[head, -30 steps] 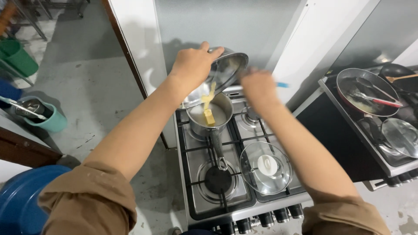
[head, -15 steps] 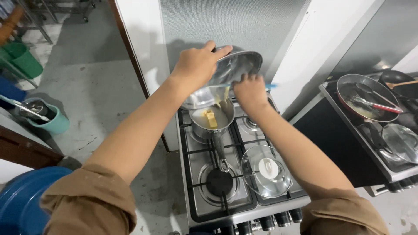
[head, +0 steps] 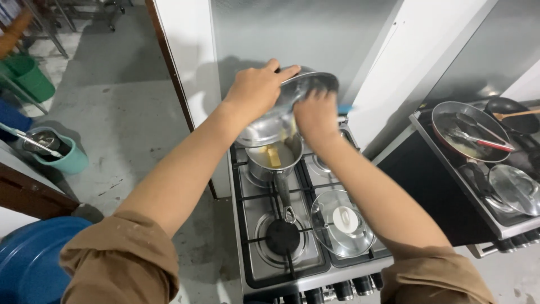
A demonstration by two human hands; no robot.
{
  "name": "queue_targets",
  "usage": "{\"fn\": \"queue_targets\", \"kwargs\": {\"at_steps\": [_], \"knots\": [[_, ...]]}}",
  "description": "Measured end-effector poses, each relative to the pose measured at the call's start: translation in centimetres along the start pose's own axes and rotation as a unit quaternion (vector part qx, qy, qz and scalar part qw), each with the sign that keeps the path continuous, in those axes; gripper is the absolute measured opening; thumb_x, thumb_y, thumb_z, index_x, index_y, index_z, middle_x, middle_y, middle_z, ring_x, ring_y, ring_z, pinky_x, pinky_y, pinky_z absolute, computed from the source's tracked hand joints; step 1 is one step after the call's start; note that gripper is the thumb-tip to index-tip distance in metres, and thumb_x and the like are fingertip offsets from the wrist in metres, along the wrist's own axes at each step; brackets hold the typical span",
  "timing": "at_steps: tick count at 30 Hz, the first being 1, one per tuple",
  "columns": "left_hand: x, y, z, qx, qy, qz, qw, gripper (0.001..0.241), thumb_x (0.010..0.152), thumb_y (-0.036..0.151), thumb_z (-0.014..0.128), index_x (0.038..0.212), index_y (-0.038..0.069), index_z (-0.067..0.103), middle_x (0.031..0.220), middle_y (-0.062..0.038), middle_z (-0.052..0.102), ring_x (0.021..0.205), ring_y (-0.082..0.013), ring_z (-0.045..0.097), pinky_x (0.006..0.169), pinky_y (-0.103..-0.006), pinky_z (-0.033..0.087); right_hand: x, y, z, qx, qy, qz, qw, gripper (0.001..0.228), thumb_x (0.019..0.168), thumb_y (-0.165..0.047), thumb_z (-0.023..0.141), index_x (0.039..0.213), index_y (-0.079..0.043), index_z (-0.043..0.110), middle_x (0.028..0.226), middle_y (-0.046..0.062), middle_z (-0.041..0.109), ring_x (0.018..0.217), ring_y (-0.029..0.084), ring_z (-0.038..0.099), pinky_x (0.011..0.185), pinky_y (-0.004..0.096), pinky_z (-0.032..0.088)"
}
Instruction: The recorder is preparing ingredients and equipment in a kitchen, including melting butter in a pot and retrieving eggs from a refrigerator.
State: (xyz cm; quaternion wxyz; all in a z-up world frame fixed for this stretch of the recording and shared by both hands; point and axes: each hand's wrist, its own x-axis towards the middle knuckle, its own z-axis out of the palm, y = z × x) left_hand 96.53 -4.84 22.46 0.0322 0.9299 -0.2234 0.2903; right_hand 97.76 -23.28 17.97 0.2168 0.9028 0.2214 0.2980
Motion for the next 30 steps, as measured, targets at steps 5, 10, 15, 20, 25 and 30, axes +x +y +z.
{"fn": "queue_targets", "kwargs": {"at_steps": [5,10,15,20,25,30], "knots": [[-0.1,-0.6,0.2,0.001,-0.014,-0.021,1.000,0.060,0.092,0.003,0.057,0.146,0.031,0.057,0.114,-0.015,0.064,0.071,-0.0320,0.072,0.064,-0.0447,0.059,-0.5,-0.5,1.7,0.055,-0.063,-0.042,0.996,0.016,0.092,-0.017,0.062,0.096,-0.016,0.078,0.105,0.012,0.072,0.098,0.029,0.069,0.083,0.044,0.049],[-0.7,-1.3,0.3,-0.019,-0.007,-0.020,1.000,0.063,0.086,0.005,0.061,0.145,0.029,0.057,0.115,-0.016,0.063,0.072,-0.0338,0.071,0.065,-0.0454,0.058,-0.8,3.4,-5.5,0.105,-0.003,0.018,0.994,0.023,0.087,-0.010,0.063,0.103,-0.019,0.077,0.101,0.013,0.071,0.094,0.031,0.070,0.077,0.043,0.052],[-0.8,-0.1,-0.5,-0.018,-0.019,-0.019,0.999,0.062,0.089,0.004,0.060,0.145,0.030,0.057,0.114,-0.015,0.064,0.073,-0.0335,0.071,0.066,-0.0462,0.058,0.4,0.2,-2.9,0.071,-0.004,0.025,0.997,0.017,0.088,-0.015,0.063,0.096,-0.016,0.078,0.101,0.011,0.072,0.095,0.029,0.070,0.079,0.043,0.052],[-0.4,-0.1,-0.7,-0.029,-0.007,-0.015,0.999,0.062,0.090,0.003,0.059,0.145,0.030,0.056,0.115,-0.014,0.063,0.072,-0.0333,0.071,0.064,-0.0463,0.058,-0.5,-2.1,1.1,0.065,-0.061,-0.013,0.996,0.016,0.090,-0.017,0.062,0.092,-0.016,0.078,0.101,0.011,0.073,0.098,0.029,0.070,0.081,0.044,0.052],[-1.0,-0.8,-0.3,-0.025,0.004,-0.007,1.000,0.062,0.086,0.005,0.061,0.143,0.029,0.058,0.117,-0.015,0.063,0.073,-0.0334,0.071,0.065,-0.0464,0.058,-1.2,1.5,-5.6,0.124,-0.010,0.017,0.992,0.021,0.089,-0.012,0.063,0.102,-0.017,0.078,0.102,0.013,0.072,0.095,0.031,0.070,0.080,0.044,0.052],[-1.1,-0.2,-0.4,-0.023,-0.024,-0.017,0.999,0.065,0.087,0.000,0.059,0.145,0.031,0.057,0.117,-0.014,0.063,0.074,-0.0334,0.072,0.065,-0.0458,0.058,-0.6,-1.1,-6.1,0.118,0.002,-0.008,0.993,0.024,0.079,-0.016,0.068,0.101,-0.016,0.078,0.104,0.013,0.071,0.095,0.030,0.069,0.079,0.044,0.052]]}}
